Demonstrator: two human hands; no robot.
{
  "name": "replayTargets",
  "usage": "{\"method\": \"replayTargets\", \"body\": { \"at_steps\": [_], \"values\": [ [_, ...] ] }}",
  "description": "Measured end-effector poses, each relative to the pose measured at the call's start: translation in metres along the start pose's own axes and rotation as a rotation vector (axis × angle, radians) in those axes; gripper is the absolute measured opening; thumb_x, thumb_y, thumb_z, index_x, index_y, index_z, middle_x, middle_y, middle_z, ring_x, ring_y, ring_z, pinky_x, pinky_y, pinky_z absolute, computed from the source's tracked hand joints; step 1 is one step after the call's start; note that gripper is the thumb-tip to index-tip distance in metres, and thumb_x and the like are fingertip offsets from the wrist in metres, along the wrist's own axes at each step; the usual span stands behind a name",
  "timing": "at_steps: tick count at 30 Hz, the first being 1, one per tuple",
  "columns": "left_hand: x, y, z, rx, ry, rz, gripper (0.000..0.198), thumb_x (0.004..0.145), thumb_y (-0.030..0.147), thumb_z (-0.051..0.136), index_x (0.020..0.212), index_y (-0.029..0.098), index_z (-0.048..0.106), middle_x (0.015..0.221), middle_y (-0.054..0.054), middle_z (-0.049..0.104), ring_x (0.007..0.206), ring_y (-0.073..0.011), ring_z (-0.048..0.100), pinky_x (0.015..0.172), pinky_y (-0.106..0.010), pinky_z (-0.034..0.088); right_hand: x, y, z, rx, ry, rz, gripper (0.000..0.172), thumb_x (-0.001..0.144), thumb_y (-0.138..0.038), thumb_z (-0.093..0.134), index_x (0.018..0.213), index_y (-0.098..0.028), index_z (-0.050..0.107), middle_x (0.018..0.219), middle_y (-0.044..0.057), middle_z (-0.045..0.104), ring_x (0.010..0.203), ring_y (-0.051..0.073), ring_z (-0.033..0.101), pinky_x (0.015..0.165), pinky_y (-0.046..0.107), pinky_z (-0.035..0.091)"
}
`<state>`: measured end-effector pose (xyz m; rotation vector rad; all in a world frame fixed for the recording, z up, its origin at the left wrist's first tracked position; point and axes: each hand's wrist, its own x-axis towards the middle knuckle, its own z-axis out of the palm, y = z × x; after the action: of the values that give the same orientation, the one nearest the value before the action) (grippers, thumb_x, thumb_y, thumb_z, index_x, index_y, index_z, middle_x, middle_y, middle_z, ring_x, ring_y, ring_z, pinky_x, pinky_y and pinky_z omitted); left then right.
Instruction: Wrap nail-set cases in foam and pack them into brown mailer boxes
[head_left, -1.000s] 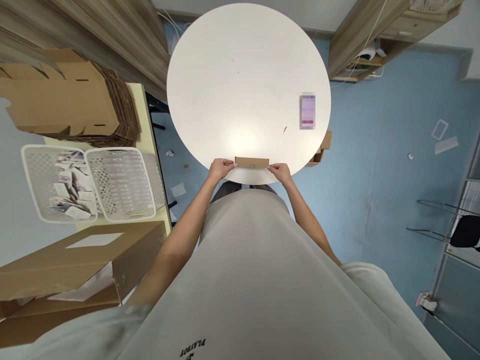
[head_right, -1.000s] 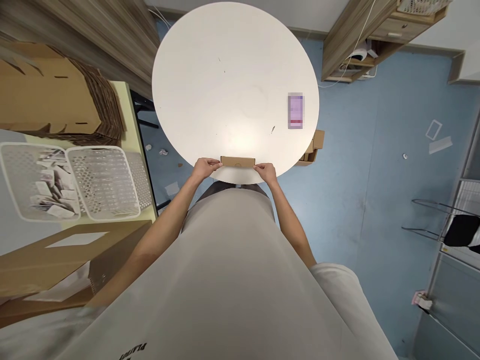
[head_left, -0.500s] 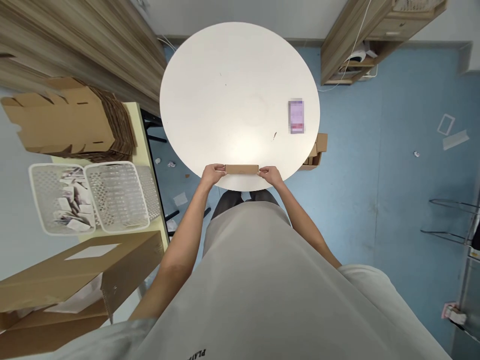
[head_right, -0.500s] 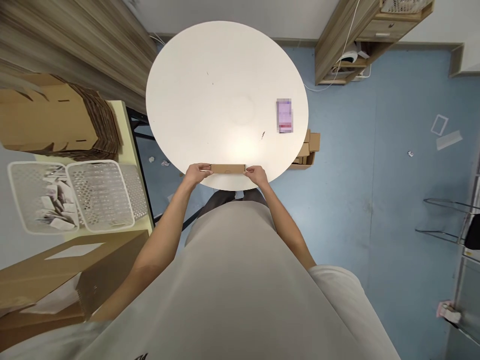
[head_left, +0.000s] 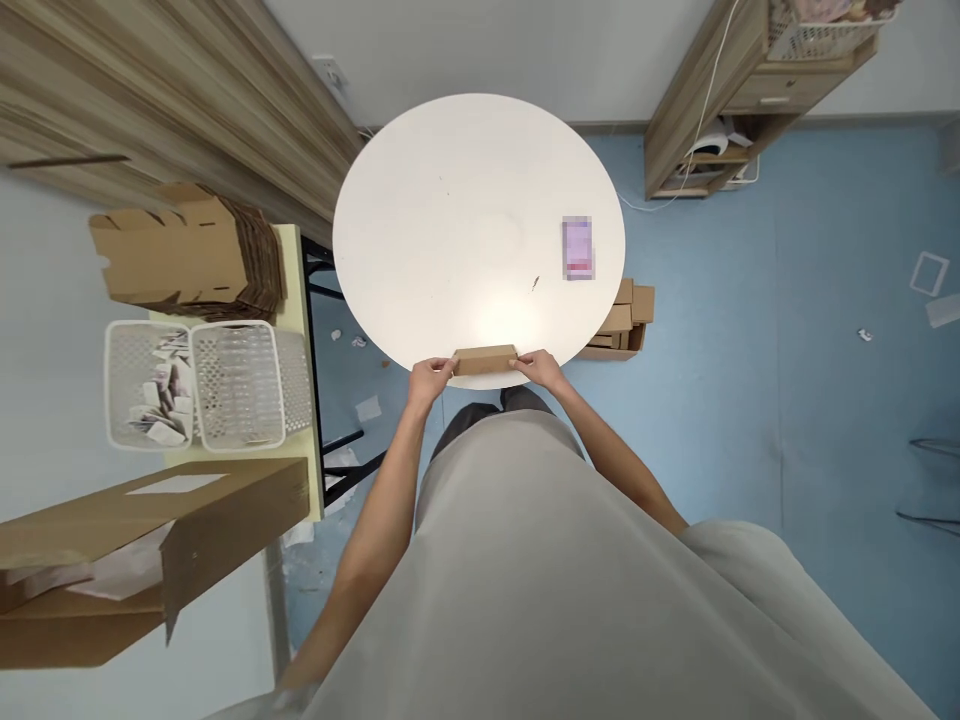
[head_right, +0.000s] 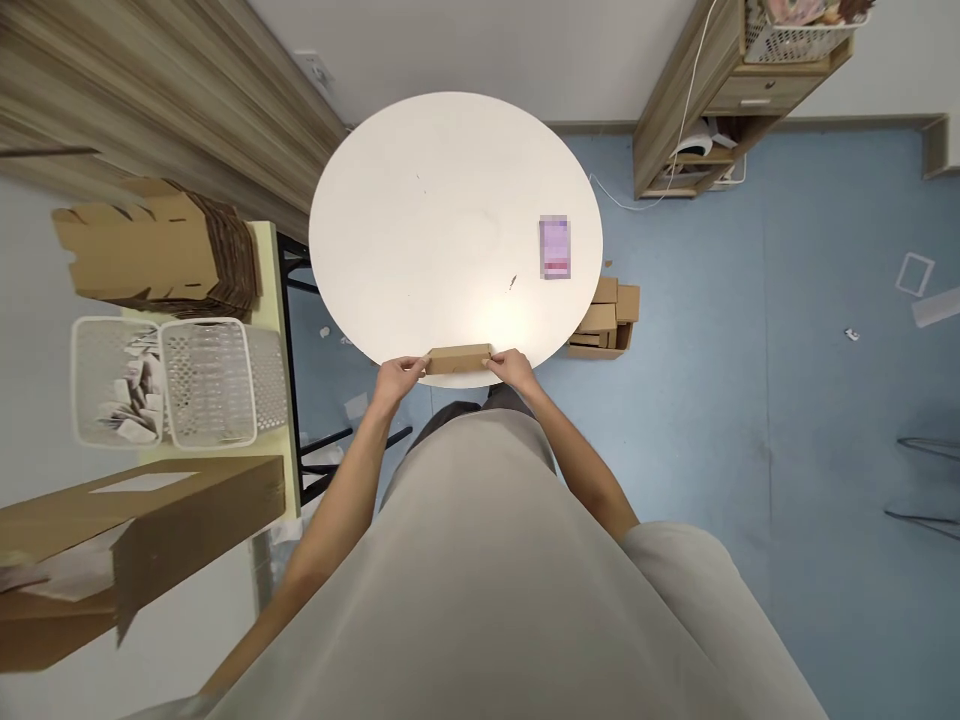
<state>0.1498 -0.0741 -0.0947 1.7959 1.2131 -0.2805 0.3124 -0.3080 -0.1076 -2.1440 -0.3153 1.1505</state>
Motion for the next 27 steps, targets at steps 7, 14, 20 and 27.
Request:
{"method": "replayTargets", "body": {
  "at_steps": [7,14,20,27],
  "values": [
    [-0.058,0.013,0.060,0.090,0.128,-0.005,0.032,0.096,0.053,0.072,0.084,0.024,0.081,0.097,-0.012,0.087,0.106,-0.0339,0.081,0.095,-0.038,0.055,-0.045,0.055,-0.024,0.088,0.041,0.065,0.064,0.097,-0.074,0.067,0.058,-0.024,0.066,0.066,0.006,0.076,0.081,0.028,0.081,0.073,0.029,0.056],
    [-0.111,0.014,0.144,-0.043,0.044,-0.011,0.023,0.095,0.040,0.073,0.100,0.021,0.085,0.107,-0.013,0.088,0.110,-0.0328,0.083,0.098,-0.039,0.058,-0.091,0.128,-0.064,0.230,0.134,0.123,0.056,0.095,-0.072,0.068,0.069,-0.023,0.075,0.080,0.004,0.081,0.094,0.030,0.086,0.078,0.031,0.063],
    [-0.146,0.040,0.216,-0.136,-0.096,-0.035,0.020,0.090,0.034,0.078,0.101,0.019,0.085,0.106,-0.013,0.088,0.106,-0.0298,0.084,0.098,-0.038,0.062,-0.101,0.171,-0.130,0.361,0.226,0.155,0.029,0.095,-0.045,0.071,0.096,-0.020,0.087,0.121,0.007,0.087,0.089,0.023,0.086,0.076,0.028,0.063],
    [-0.132,0.111,0.292,-0.350,-0.326,-0.167,0.023,0.098,0.036,0.071,0.100,0.015,0.081,0.113,-0.015,0.087,0.091,-0.0242,0.085,0.087,-0.036,0.065,-0.068,0.218,-0.224,0.397,0.289,0.122,0.037,0.092,-0.043,0.076,0.116,-0.017,0.088,0.118,0.010,0.087,0.089,0.024,0.085,0.085,0.035,0.066]
  ]
}}
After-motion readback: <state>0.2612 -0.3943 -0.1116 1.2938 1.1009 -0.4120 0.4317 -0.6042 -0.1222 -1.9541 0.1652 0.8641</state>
